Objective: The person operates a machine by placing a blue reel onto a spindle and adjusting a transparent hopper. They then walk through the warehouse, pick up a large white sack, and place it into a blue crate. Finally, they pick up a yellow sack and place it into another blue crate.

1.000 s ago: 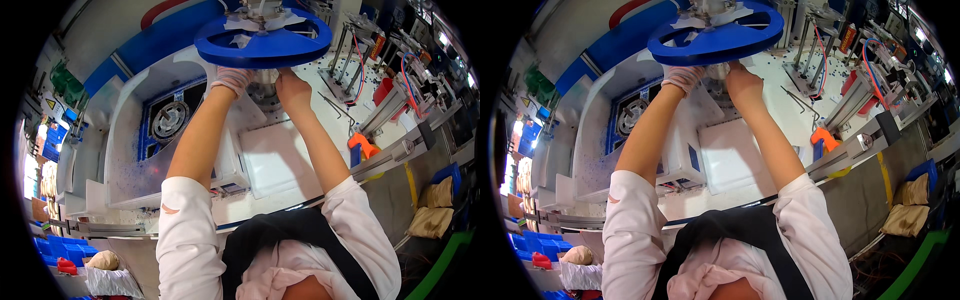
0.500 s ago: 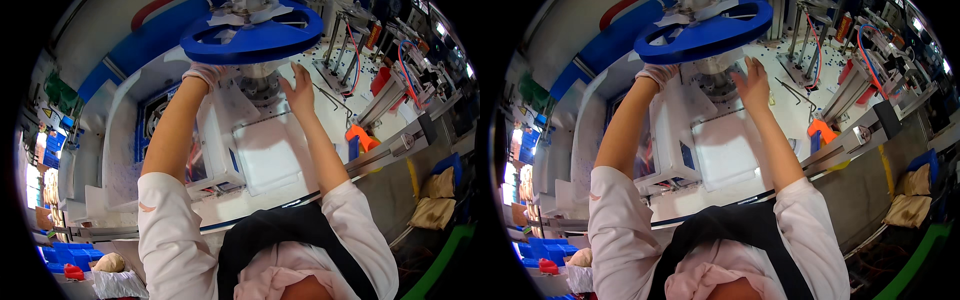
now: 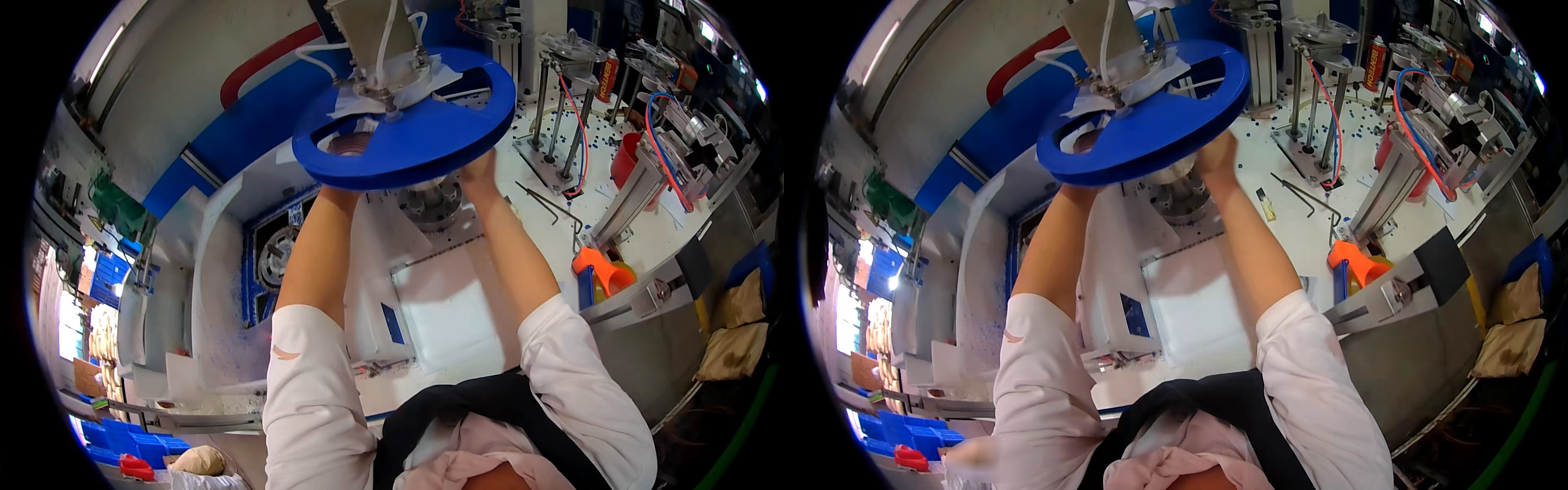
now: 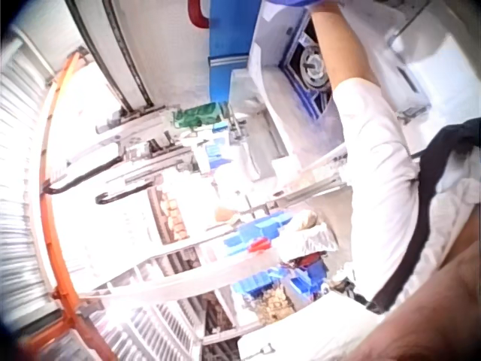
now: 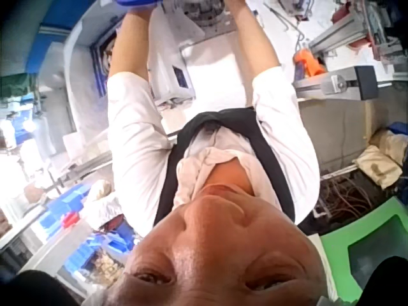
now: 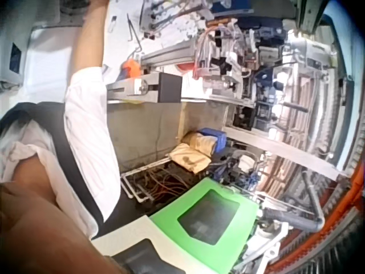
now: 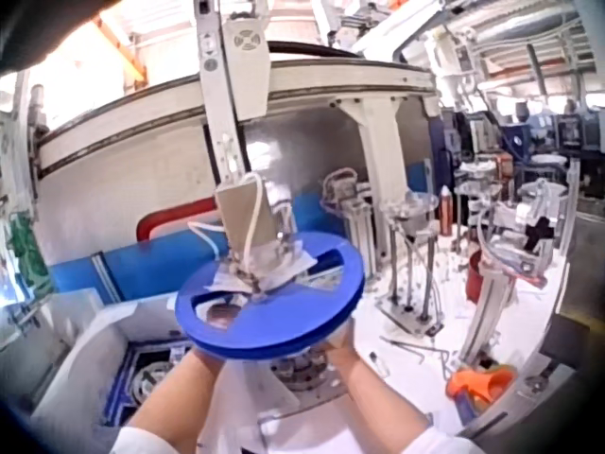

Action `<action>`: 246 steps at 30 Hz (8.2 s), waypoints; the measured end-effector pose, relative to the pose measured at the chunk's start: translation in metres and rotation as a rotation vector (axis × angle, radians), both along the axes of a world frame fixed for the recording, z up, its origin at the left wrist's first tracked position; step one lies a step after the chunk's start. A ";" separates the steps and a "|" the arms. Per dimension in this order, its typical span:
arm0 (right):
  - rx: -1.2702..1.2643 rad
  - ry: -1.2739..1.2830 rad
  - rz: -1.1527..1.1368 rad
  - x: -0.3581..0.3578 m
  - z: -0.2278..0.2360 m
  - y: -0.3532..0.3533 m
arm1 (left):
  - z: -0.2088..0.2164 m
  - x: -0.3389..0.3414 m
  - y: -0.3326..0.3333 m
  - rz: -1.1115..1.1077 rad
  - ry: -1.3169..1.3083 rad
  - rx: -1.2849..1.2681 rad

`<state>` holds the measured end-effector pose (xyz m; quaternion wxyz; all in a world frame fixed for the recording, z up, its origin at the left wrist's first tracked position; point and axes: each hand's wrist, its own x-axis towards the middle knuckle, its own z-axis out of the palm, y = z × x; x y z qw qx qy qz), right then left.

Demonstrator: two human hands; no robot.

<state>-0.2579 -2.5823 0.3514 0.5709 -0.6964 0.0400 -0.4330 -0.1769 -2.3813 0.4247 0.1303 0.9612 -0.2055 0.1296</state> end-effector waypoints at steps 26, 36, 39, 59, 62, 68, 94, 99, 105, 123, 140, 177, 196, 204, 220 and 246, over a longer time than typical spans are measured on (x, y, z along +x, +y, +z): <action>0.147 0.380 -0.617 0.091 -0.081 -0.157 | 0.105 -0.204 0.102 -0.464 -0.220 0.322; -0.348 0.062 -0.662 -0.135 -0.074 -0.072 | 0.067 -0.336 0.102 -0.775 0.022 0.043; -0.484 0.348 -0.533 -0.176 -0.098 -0.046 | 0.044 -0.348 0.103 -0.894 0.063 -0.066; -0.850 0.898 -0.414 -0.364 -0.067 -0.133 | -0.076 -0.478 0.124 -0.556 0.777 -0.666; -0.908 0.914 -0.398 -0.353 -0.077 -0.149 | -0.072 -0.501 0.091 -0.533 0.792 -0.679; -0.855 0.699 -0.243 -0.399 -0.060 -0.184 | -0.088 -0.553 0.031 -0.518 0.720 -0.649; -0.229 0.422 0.752 -0.598 -0.085 -0.152 | -0.060 -0.580 -0.120 -0.087 1.320 -1.128; -0.273 0.571 0.776 -0.585 -0.051 -0.140 | -0.061 -0.568 -0.099 -0.142 0.678 -0.729; -0.382 0.784 0.648 -0.602 -0.067 -0.166 | 0.009 -0.524 -0.036 0.004 0.227 -1.051; -0.790 0.768 -0.108 -0.568 -0.082 -0.182 | 0.083 -0.587 -0.106 -0.431 -0.249 -0.358; -0.288 -0.441 -0.051 -0.418 -0.026 -0.086 | 0.112 -0.409 0.031 -0.354 0.324 -0.846; 0.602 0.133 0.939 -0.073 0.087 0.116 | 0.033 0.044 0.004 -0.263 0.527 -1.154; 0.198 0.184 0.657 -0.089 0.084 0.102 | 0.009 0.049 -0.025 -0.158 0.654 -1.086; -0.159 0.140 0.368 -0.098 0.100 0.088 | -0.019 0.078 -0.021 -0.268 0.640 -1.141; -0.136 0.138 0.272 -0.100 0.074 0.045 | -0.019 0.066 -0.028 -0.377 -0.268 0.142; 0.159 -0.137 0.244 -0.046 0.057 0.001 | -0.019 0.062 -0.025 -0.280 -0.136 0.075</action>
